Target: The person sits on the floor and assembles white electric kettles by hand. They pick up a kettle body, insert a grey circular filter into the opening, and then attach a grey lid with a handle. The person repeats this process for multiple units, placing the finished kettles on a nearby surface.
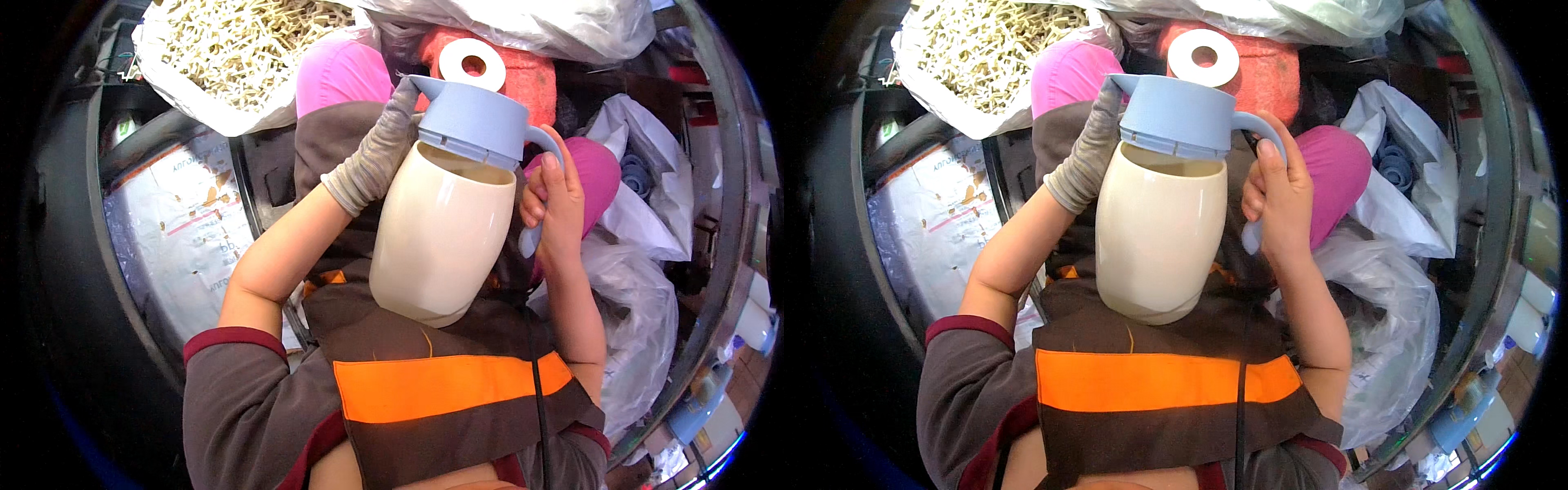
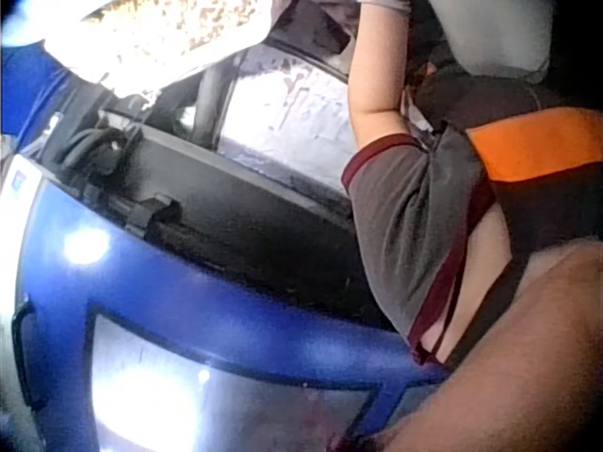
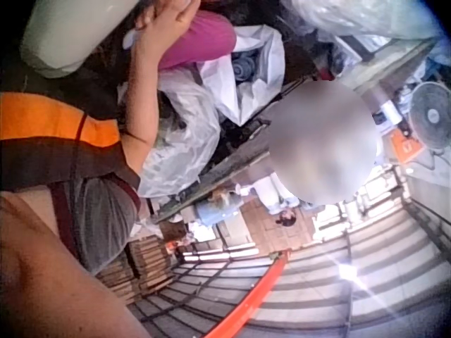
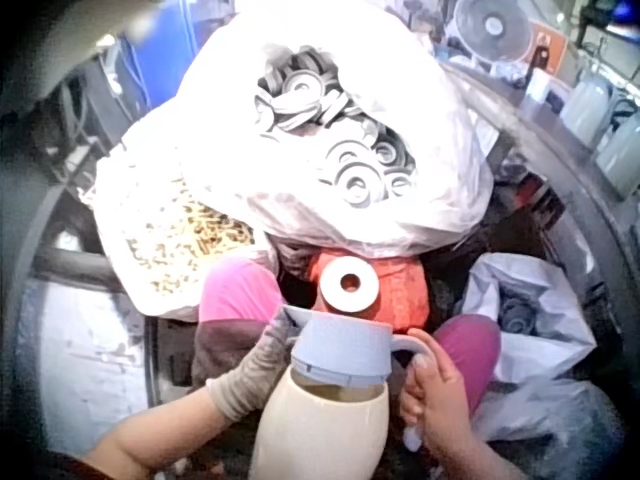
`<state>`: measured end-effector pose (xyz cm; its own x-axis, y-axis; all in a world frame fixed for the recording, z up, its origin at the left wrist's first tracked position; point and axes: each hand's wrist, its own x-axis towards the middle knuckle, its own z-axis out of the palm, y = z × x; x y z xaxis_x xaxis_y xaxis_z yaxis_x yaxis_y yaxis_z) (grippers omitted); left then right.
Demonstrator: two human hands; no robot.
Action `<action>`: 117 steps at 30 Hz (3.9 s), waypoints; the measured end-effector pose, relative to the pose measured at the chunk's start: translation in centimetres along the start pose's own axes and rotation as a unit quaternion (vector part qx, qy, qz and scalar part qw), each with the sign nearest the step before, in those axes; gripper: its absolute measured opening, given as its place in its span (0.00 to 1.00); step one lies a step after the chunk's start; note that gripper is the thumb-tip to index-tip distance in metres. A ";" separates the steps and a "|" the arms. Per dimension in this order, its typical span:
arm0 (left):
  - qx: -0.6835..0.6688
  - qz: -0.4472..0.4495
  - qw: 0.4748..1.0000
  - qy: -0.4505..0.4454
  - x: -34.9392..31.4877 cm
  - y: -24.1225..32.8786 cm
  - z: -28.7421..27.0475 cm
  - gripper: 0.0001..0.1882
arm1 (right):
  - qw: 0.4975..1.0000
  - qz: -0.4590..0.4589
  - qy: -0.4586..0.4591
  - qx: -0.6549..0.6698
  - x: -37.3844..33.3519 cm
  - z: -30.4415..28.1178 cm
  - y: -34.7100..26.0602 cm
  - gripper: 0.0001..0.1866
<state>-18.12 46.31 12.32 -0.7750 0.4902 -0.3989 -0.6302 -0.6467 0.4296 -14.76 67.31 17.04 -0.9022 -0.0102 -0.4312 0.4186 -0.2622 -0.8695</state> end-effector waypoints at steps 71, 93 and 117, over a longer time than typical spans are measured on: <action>0.815 0.397 0.411 -0.097 9.9 10.9 17.4 0.30 | 0.746 -0.375 0.101 -0.541 8.8 -5.7 -3.7 0.15; 0.814 0.459 0.334 -0.126 9.2 10.9 16.7 0.33 | 0.814 -0.338 0.081 -0.465 8.8 -6.2 -3.6 0.15; 0.546 0.086 0.833 0.013 2.9 13.9 5.3 0.21 | 0.933 -0.191 -0.158 -0.262 17.7 1.5 -11.0 0.20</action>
<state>-29.44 41.82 21.41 -0.8658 0.4232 -0.2671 -0.1885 0.2187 0.9574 -35.46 68.57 19.34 -0.9469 -0.3185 -0.0451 -0.0215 0.2023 -0.9791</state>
